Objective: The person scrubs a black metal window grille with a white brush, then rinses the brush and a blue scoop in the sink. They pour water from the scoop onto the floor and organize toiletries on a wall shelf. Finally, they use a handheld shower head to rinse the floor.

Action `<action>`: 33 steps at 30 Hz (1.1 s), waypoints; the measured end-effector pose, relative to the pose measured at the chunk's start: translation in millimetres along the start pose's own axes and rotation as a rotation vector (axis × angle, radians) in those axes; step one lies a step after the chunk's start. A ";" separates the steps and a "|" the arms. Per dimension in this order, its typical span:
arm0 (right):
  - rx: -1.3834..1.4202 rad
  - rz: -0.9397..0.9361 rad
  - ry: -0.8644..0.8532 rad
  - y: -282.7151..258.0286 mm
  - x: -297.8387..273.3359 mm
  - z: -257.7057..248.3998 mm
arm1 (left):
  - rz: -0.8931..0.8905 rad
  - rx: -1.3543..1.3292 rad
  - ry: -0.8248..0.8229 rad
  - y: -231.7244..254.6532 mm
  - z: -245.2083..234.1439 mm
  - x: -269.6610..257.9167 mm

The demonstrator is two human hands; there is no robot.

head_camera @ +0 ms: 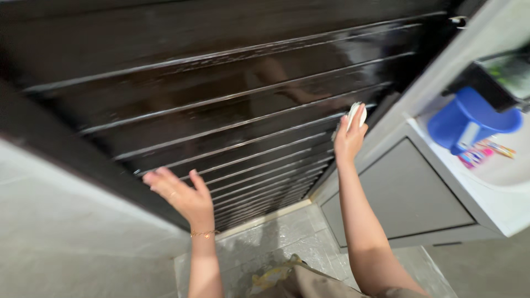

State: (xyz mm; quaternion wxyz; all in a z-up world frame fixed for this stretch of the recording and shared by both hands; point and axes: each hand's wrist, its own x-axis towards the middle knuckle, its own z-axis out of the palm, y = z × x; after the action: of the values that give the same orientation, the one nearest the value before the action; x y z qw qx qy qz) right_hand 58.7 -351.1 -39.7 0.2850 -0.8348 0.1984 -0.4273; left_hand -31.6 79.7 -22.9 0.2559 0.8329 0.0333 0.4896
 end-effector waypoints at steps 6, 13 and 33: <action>0.152 -0.364 -0.096 -125.4 -138.5 47.0 | -0.242 -0.077 -0.101 -65.7 -36.6 -14.3; 0.320 -0.812 -0.380 -317.8 -263.3 61.9 | -0.221 -0.039 -0.225 -87.8 -30.7 -21.8; 0.412 -0.013 0.060 -109.8 -157.0 84.5 | -0.144 0.274 -0.371 -97.2 -34.7 -22.3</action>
State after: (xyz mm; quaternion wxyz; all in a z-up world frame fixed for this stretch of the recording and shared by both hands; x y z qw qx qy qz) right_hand 50.9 -151.7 -103.0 0.4407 -0.7472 0.1098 -0.4852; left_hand -53.1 170.8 -71.8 0.1765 0.9310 0.1111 0.2996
